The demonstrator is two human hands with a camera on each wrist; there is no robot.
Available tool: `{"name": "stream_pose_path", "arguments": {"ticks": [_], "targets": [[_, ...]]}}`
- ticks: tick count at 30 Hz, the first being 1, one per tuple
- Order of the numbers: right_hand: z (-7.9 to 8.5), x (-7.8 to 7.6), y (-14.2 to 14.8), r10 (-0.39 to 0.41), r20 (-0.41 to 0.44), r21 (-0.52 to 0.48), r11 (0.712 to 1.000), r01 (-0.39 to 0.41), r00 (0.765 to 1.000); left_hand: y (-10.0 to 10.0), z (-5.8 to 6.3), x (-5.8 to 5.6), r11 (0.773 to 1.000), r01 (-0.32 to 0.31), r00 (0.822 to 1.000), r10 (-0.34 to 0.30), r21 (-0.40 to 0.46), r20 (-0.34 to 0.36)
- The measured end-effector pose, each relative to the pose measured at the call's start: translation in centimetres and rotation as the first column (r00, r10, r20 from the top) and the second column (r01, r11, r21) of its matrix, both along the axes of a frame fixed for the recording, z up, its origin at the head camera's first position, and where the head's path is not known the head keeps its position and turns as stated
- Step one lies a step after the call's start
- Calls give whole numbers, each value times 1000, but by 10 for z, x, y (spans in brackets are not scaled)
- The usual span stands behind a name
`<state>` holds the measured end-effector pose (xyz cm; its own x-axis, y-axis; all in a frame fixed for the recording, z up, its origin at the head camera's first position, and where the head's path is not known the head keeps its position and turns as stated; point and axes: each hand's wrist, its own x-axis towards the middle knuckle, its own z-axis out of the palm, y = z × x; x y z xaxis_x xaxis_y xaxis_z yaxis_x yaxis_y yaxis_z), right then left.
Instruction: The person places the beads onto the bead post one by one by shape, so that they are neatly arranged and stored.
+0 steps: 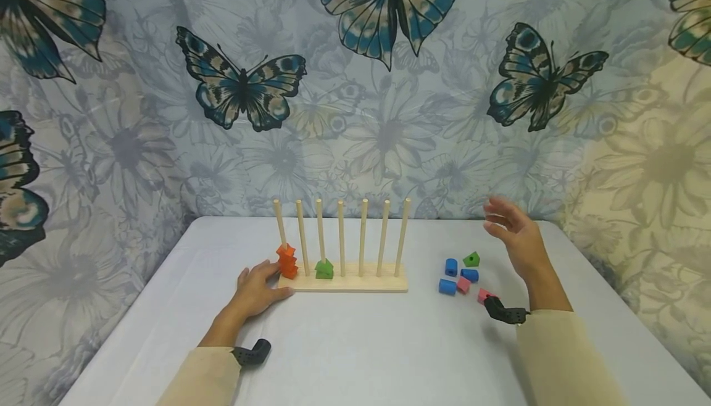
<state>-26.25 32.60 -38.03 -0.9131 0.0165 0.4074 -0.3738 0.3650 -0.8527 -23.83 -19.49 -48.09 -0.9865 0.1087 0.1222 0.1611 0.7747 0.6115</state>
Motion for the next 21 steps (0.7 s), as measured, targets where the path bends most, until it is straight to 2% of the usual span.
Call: {"name": "stream_pose_path", "arguments": {"ticks": [5, 9, 21], "targets": [[-24, -13, 20, 25, 143, 34, 999, -30, 989, 1, 2, 1, 1000, -1, 1000, 1, -2, -2], [-37, -17, 31, 28, 221, 71, 997, -44, 975, 2, 3, 2, 1000, -3, 1000, 3, -2, 0], [-52, -22, 38, 121, 355, 100, 981, -167, 927, 2, 1, 1, 1000, -2, 1000, 2, 6, -9]]}}
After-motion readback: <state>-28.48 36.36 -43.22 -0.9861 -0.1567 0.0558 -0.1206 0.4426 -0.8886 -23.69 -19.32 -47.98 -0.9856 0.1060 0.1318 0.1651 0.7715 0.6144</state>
